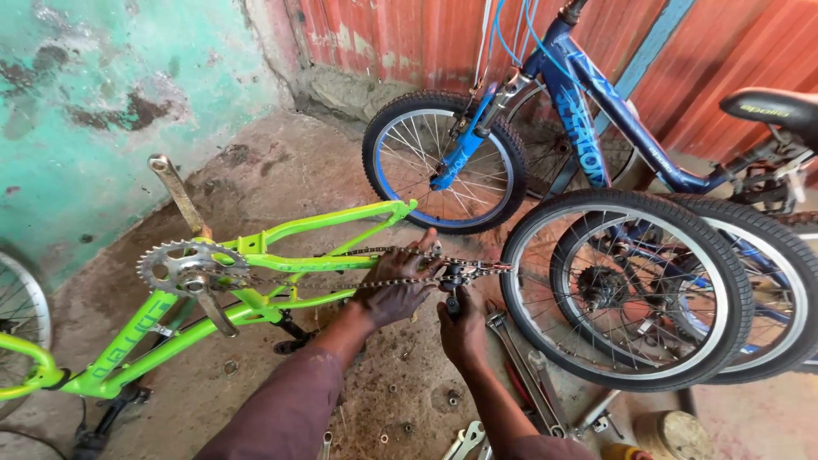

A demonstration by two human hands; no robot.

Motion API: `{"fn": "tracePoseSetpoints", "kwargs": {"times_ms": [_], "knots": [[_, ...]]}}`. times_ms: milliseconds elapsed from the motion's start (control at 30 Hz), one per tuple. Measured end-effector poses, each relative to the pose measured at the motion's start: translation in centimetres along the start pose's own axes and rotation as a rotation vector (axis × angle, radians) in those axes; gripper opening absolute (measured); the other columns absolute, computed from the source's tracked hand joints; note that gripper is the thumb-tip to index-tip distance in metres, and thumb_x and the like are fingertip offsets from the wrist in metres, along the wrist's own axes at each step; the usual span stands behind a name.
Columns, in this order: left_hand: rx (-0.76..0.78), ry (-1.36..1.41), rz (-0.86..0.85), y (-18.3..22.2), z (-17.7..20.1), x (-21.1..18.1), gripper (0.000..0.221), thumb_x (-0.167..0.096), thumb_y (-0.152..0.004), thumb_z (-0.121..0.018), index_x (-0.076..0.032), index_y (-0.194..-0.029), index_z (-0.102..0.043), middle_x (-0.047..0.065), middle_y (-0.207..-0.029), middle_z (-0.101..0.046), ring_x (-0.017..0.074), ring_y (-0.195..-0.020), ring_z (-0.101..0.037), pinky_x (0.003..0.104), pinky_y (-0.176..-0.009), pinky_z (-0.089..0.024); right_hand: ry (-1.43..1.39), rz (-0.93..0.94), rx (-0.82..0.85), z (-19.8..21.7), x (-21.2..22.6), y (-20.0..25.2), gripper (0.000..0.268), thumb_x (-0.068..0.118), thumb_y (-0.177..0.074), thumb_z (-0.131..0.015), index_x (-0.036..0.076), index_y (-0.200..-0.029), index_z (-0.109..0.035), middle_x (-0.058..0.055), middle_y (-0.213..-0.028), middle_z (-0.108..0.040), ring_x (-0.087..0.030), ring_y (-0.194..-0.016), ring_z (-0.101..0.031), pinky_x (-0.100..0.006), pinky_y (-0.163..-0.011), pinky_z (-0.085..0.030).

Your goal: Adjusting and repairing the rear derailleur and chain on a bicycle frame using hand tools.

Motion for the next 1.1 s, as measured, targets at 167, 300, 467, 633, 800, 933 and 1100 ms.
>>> {"fn": "tracePoseSetpoints", "kwargs": {"times_ms": [167,300,467,633,800,933,1100], "knots": [[-0.022,-0.087,0.063,0.7,-1.8,-1.0,0.037,-0.042,-0.088,-0.066,-0.024,-0.120,-0.070,0.016,-0.133,-0.057,0.0360,-0.128,-0.055,0.048,-0.103,-0.042,0.024,-0.139,-0.062,-1.0,-0.2,0.0,0.055,0.036,-0.087,-0.070,0.015,-0.138,-0.066,-0.023,-0.109,-0.076,-0.041,-0.111,-0.070,-0.054,-0.094,-0.056],[-0.063,-0.062,0.109,0.7,-1.4,-1.8,0.032,-0.041,-0.088,-0.070,-0.020,-0.112,-0.073,0.018,-0.132,-0.058,0.0355,-0.130,-0.054,0.047,-0.107,-0.040,0.039,-0.132,-0.076,-2.3,-1.3,-0.3,0.055,0.038,-0.088,-0.070,0.015,-0.137,-0.066,-0.026,-0.108,-0.075,-0.045,-0.110,-0.069,-0.058,-0.095,-0.055],[-0.060,-0.090,0.178,0.8,-0.5,-2.8,0.039,-0.039,-0.086,-0.070,-0.018,-0.118,-0.071,0.021,-0.146,-0.054,0.0384,-0.143,-0.044,0.052,-0.120,-0.028,0.037,0.036,-0.213,-3.7,-4.0,-0.7,0.051,0.035,-0.085,-0.075,0.013,-0.130,-0.070,-0.024,-0.101,-0.075,-0.046,-0.100,-0.070,-0.058,-0.083,-0.058],[0.214,-0.101,0.238,1.9,1.2,-4.5,0.060,-0.043,-0.098,-0.053,-0.014,-0.150,-0.047,0.027,-0.167,-0.021,0.0408,-0.157,-0.015,0.054,-0.127,-0.011,0.037,0.168,-0.328,-5.0,-4.9,-1.0,0.047,0.032,-0.086,-0.077,0.009,-0.126,-0.071,-0.024,-0.098,-0.073,-0.046,-0.095,-0.071,-0.057,-0.078,-0.058],[0.324,-0.078,0.230,4.6,1.8,-6.7,0.068,-0.045,-0.102,-0.046,-0.008,-0.158,-0.033,0.026,-0.169,-0.015,0.0386,-0.158,-0.008,0.048,-0.126,-0.011,0.015,0.186,-0.332,-3.4,-3.1,-0.3,0.043,0.032,-0.088,-0.076,0.011,-0.124,-0.070,-0.023,-0.097,-0.073,-0.046,-0.096,-0.070,-0.058,-0.078,-0.057],[0.360,0.251,0.089,7.2,2.8,-8.3,0.056,-0.033,-0.096,-0.058,0.004,-0.136,-0.049,0.035,-0.161,-0.021,0.0512,-0.149,-0.022,0.056,-0.120,-0.023,-0.041,0.100,-0.094,-0.9,-0.3,0.5,0.016,0.017,-0.093,-0.067,0.005,-0.104,-0.068,-0.007,-0.069,-0.070,-0.016,-0.049,-0.053,-0.035,-0.043,-0.042],[0.721,0.344,0.081,13.1,-0.7,-7.0,0.035,-0.034,-0.096,-0.063,-0.008,-0.117,-0.050,0.015,-0.112,-0.057,0.0287,-0.092,-0.063,0.050,-0.088,-0.056,-0.074,0.142,-0.018,-0.7,0.5,0.7,0.017,0.027,-0.098,-0.064,0.011,-0.095,-0.069,-0.001,-0.065,-0.068,-0.011,-0.046,-0.049,-0.029,-0.042,-0.036]]}}
Point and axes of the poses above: each hand's wrist, its own y-axis away from the middle knuckle, its own z-axis out of the back of the hand, x = y × z, the point moved 1 cm from there along -y, towards the middle knuckle
